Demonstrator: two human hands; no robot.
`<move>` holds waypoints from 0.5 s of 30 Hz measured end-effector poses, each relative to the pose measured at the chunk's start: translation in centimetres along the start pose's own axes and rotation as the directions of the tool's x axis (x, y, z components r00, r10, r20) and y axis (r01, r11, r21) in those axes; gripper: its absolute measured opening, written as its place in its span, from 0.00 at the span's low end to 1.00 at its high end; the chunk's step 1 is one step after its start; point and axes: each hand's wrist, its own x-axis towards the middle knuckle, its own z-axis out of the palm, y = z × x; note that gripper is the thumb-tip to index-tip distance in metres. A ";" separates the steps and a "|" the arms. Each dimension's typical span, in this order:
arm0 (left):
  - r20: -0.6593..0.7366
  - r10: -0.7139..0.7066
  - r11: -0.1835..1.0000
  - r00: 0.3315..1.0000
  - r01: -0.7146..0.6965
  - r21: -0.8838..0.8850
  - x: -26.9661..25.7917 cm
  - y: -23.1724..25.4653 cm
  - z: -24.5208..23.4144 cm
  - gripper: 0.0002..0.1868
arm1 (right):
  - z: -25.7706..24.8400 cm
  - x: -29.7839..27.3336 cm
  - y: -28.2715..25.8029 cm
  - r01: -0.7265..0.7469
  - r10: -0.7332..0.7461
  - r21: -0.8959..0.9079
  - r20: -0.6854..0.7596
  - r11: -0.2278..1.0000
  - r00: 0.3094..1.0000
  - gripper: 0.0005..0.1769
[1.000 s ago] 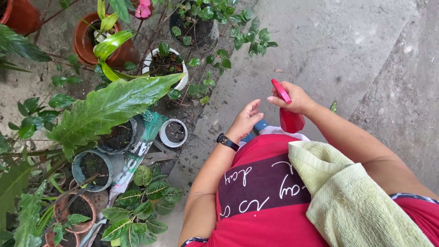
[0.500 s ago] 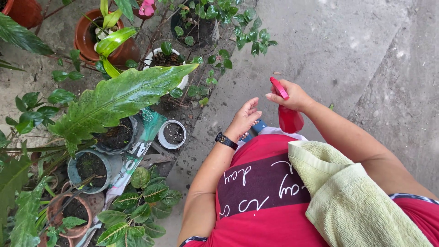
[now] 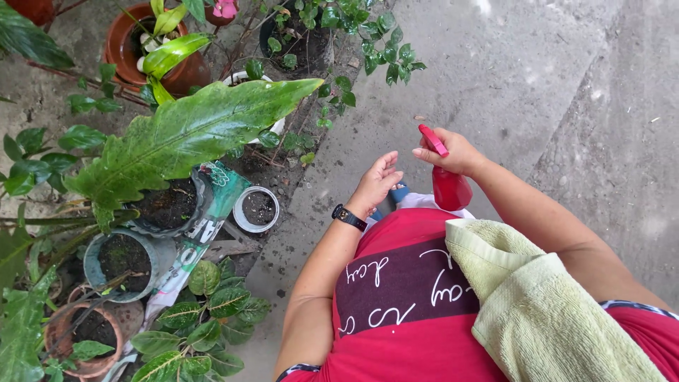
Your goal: Spraying water on various potted plants using a red spray bottle in an outdoor garden setting.
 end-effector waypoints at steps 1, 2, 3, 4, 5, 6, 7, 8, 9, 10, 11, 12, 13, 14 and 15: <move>-0.004 0.006 1.000 1.000 -0.006 -0.005 0.1 -0.4 -0.1 0.36 | -0.2 0.1 0.1 0.004 -0.004 -0.006 0.003 1.000 1.000 0.27; -0.007 0.023 1.000 1.000 -0.023 0.002 0.3 -0.7 -0.2 0.36 | -0.4 0.2 0.1 0.049 -0.049 0.040 -0.017 0.998 0.999 0.27; -0.010 0.041 0.999 0.999 -0.041 0.009 0.6 -1.0 -0.4 0.36 | -0.6 0.4 0.2 0.095 -0.092 0.086 -0.039 0.992 0.995 0.27; -0.008 0.045 0.999 0.999 -0.045 0.009 0.9 -1.4 -0.5 0.36 | -1.0 0.8 0.1 0.097 -0.094 0.082 -0.041 0.992 0.995 0.27; -0.006 0.064 0.998 0.998 -0.064 0.011 1.3 -1.8 -0.6 0.36 | -1.4 1.2 0.1 0.118 -0.112 0.110 -0.056 0.987 0.992 0.27; 0.000 0.082 0.997 0.997 -0.082 0.015 1.7 -2.2 -0.7 0.36 | -1.8 1.4 0.1 0.138 -0.128 0.138 -0.075 0.981 0.989 0.27; 0.004 0.084 0.996 0.996 -0.084 0.015 1.8 -1.8 -0.4 0.36 | -2.4 1.4 -0.3 0.138 -0.128 0.136 -0.079 0.981 0.989 0.27; 0.004 0.089 0.996 0.996 -0.089 0.015 1.8 -1.4 -0.2 0.36 | -2.8 1.4 -0.8 0.103 -0.092 0.108 -0.105 0.989 0.990 0.26; 0.004 0.094 0.995 0.996 -0.094 0.014 1.8 -1.0 0.0 0.36 | -3.3 1.3 -1.2 0.067 -0.056 0.080 -0.133 0.995 0.990 0.26; 0.003 0.094 0.995 0.996 -0.094 0.015 1.9 -1.0 0.0 0.36 | -3.5 1.3 -1.4 0.068 -0.057 0.081 -0.132 0.994 0.990 0.26; 0.008 0.093 0.996 0.996 -0.093 0.016 2.0 -1.1 0.1 0.36 | -3.9 1.2 -1.6 0.040 -0.028 0.079 -0.144 0.996 0.989 0.26; 0.012 0.092 0.996 0.996 -0.093 0.019 2.3 -1.0 0.1 0.35 | -4.2 1.2 -1.8 0.015 -0.002 0.078 -0.157 0.997 0.988 0.25; 0.011 0.094 0.995 0.995 -0.094 0.021 2.5 -1.0 0.2 0.35 | -4.5 1.2 -1.9 0.018 -0.005 0.080 -0.157 0.997 0.988 0.25; 0.012 0.090 0.996 0.996 -0.090 0.020 2.7 -0.9 0.2 0.35 | -4.8 1.2 -1.9 0.002 0.013 0.107 -0.144 0.994 0.990 0.26; 0.013 0.086 0.996 0.996 -0.087 0.018 2.9 -0.8 0.3 0.36 | -5.2 1.2 -1.9 -0.013 0.031 0.134 -0.130 0.991 0.991 0.26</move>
